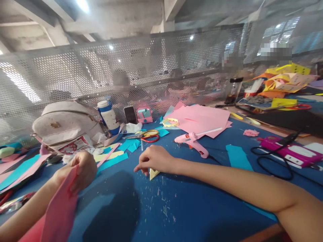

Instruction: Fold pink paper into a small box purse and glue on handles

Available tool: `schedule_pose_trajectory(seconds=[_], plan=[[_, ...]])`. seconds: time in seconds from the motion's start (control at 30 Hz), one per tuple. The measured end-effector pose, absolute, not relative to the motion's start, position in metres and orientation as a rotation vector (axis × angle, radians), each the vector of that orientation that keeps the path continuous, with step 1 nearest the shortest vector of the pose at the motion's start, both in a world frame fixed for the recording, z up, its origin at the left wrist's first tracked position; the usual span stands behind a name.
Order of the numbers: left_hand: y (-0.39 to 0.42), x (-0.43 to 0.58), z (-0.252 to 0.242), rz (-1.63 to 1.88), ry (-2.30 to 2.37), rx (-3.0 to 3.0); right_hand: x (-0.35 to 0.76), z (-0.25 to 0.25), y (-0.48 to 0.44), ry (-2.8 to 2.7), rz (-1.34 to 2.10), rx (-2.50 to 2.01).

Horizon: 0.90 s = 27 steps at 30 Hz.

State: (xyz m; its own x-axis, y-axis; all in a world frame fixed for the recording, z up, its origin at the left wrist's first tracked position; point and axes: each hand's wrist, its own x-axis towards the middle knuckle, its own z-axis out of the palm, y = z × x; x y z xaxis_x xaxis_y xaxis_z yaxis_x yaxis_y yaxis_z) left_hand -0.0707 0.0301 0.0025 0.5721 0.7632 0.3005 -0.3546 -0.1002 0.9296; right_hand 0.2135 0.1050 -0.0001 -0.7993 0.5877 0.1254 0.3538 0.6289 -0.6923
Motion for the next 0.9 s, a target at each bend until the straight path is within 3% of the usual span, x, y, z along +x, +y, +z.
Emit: schedule_pose_trajectory(seconds=[0.23,0.53,0.9], plan=[[0.029,-0.05,-0.024,0.871,0.207,1.139,0.213,-0.009,0.1,-2.777,0.505,-0.678],[0.028,-0.045,-0.062,0.889,0.383,1.016,0.21,-0.029,0.114,-2.542,0.954,-0.511],[0.019,-0.036,-0.066,0.866,0.449,0.94,0.202,-0.035,0.106,-2.471,0.995,-0.614]])
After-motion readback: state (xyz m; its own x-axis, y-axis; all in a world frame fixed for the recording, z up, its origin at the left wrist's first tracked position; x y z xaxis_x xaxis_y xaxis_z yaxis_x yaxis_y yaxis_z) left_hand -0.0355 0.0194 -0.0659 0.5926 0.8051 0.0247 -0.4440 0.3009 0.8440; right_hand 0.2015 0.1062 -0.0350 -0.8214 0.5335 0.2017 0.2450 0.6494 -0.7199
